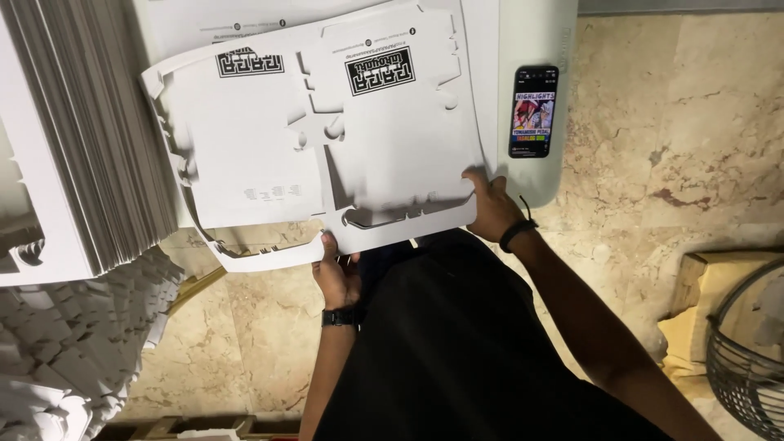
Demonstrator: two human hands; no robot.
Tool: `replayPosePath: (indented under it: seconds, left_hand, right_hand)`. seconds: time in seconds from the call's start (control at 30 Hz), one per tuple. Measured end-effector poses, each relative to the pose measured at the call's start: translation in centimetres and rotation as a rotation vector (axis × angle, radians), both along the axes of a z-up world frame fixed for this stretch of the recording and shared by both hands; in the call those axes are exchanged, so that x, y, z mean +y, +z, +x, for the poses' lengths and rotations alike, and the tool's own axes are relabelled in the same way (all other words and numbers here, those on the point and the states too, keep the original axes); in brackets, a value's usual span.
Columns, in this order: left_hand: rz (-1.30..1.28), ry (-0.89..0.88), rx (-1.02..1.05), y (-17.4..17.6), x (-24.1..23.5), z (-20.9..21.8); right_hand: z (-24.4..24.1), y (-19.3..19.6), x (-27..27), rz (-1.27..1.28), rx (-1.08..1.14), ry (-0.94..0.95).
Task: Manually removing waste material from die-cut cardboard sheets to produce finished cardboard shapes.
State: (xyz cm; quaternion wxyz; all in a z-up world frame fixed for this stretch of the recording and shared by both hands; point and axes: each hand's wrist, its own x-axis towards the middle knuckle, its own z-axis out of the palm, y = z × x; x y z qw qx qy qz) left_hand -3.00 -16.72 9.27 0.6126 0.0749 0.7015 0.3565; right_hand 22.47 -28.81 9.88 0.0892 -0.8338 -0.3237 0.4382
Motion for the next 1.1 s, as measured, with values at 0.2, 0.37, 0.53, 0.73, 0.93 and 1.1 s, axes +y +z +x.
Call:
replayPosePath:
  seconds: [0.2, 0.37, 0.53, 0.73, 0.93, 1.1]
  left_hand:
    - [0.006, -0.011, -0.033, -0.9, 0.3, -0.2]
    - [-0.045, -0.038, -0.016, -1.2, 0.2, -0.5]
    - [-0.063, -0.043, -0.033, -2.8, -0.3, -1.1]
    - [-0.277, -0.231, -0.129, -3.8, -0.7, -3.8]
    - [0.131, -0.981, 0.349, -2.0, 0.2, 0.7]
    - [0.945, -1.464, 0.563, -1.5, 1.3, 13.8]
  right_hand:
    - [2.2, 1.4, 1.3, -0.236, -0.057, 0.214]
    - [2.6, 0.7, 2.0, -0.293, 0.012, 0.268]
    - [2.5, 0.7, 1.6, -0.263, 0.037, 0.243]
    - [2.7, -0.3, -1.0, 0.029, 0.331, -0.069]
    - [3.0, -6.8, -4.0, 0.200, 0.477, -0.642]
    - [3.4, -15.1, -6.1, 0.192, 0.341, -0.635]
